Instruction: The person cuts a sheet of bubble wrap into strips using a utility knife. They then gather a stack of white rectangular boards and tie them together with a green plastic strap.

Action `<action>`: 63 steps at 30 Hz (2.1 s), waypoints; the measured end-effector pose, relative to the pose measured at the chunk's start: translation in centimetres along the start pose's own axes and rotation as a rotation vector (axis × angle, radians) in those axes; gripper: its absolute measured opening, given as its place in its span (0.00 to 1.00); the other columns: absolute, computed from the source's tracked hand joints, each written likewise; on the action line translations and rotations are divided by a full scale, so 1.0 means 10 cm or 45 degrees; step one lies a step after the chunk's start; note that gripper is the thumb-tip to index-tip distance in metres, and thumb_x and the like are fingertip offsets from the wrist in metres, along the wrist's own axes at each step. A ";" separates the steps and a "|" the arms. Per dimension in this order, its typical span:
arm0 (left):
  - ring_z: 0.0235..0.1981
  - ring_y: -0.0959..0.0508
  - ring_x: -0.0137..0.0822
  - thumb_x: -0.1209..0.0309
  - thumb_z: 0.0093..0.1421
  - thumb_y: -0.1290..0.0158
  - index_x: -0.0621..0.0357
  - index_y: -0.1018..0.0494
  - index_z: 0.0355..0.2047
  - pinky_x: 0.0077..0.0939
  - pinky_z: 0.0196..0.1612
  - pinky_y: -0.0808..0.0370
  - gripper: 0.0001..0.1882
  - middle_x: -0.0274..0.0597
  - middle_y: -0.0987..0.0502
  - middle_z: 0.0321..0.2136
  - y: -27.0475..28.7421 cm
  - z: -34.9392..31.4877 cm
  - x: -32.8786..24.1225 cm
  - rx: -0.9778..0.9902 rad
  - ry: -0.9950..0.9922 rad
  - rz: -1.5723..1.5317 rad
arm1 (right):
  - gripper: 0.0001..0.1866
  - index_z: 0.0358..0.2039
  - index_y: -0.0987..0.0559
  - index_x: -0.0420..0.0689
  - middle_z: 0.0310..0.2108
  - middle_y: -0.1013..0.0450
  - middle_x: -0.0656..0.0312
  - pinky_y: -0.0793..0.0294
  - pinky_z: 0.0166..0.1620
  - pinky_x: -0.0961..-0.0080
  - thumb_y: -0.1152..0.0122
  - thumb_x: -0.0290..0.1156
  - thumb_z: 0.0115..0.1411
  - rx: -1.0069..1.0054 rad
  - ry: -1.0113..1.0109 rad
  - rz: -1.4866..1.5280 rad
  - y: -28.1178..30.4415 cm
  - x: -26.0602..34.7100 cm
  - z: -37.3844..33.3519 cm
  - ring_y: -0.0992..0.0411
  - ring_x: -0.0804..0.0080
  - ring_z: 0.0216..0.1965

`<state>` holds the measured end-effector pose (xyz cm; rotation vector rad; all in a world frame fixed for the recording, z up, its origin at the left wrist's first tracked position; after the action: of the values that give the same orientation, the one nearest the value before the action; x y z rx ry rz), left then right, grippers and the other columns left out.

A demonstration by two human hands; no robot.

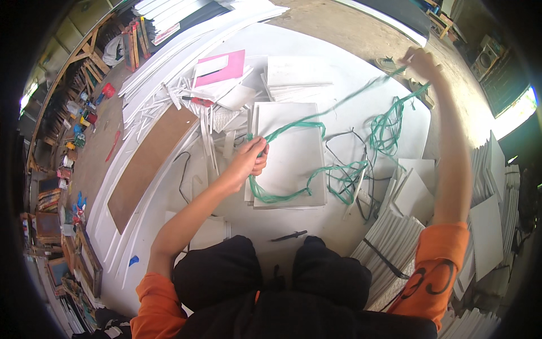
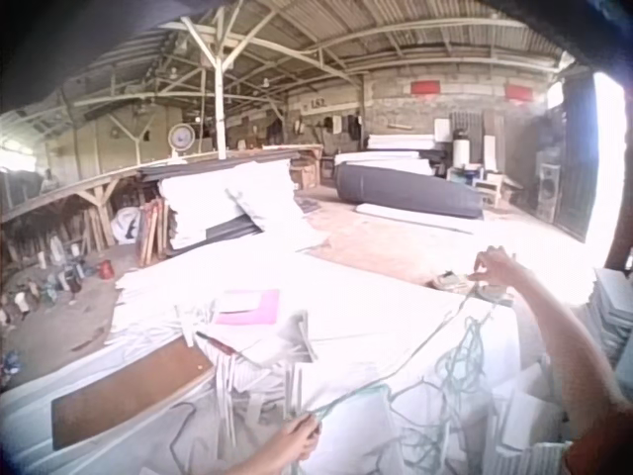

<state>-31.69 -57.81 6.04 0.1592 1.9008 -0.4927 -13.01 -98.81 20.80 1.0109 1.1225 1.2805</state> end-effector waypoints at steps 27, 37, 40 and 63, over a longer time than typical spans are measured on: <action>0.11 0.53 0.18 0.61 0.62 0.65 0.54 0.42 0.23 0.14 0.14 0.55 0.14 0.23 0.50 0.12 0.03 -0.25 0.15 -0.011 0.046 0.112 | 0.10 0.21 0.25 0.41 0.21 0.28 0.60 0.33 0.30 0.74 0.49 0.33 0.53 0.276 0.597 0.760 -0.44 2.31 -0.75 0.31 0.67 0.22; 0.26 0.27 0.38 0.59 0.49 0.47 0.58 0.40 0.30 0.31 0.23 0.32 0.19 0.38 0.30 0.22 -0.34 -0.52 0.40 -0.110 -0.532 1.750 | 0.16 0.32 0.26 0.41 0.25 0.29 0.53 0.33 0.35 0.69 0.53 0.41 0.56 0.280 0.354 0.993 -1.67 2.59 -0.34 0.31 0.59 0.29; 0.24 0.27 0.38 0.59 0.47 0.45 0.58 0.41 0.30 0.30 0.22 0.32 0.20 0.37 0.30 0.22 -0.32 -0.51 0.46 -0.118 -0.559 1.783 | 0.15 0.34 0.26 0.44 0.28 0.28 0.52 0.33 0.36 0.67 0.53 0.42 0.56 0.321 0.255 0.956 -1.75 2.59 -0.34 0.30 0.55 0.33; 0.16 0.33 0.50 0.72 0.56 0.57 0.62 0.38 0.24 0.37 0.19 0.37 0.07 0.51 0.36 0.13 -0.25 -0.69 0.54 -0.170 -0.548 1.205 | 0.17 0.40 0.27 0.53 0.32 0.28 0.52 0.32 0.40 0.64 0.58 0.46 0.56 0.368 0.331 0.716 -1.89 2.70 -0.19 0.31 0.53 0.36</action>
<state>-40.57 -57.93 3.87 0.7530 1.2391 0.2346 -12.19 -72.90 0.36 1.4767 1.2965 1.7670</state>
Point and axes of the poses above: each hand's wrist, its own z-axis towards the middle knuckle, its own y-axis out of the back of the hand, x = y × z, the point moved 4 cm from there along z, towards the middle knuckle
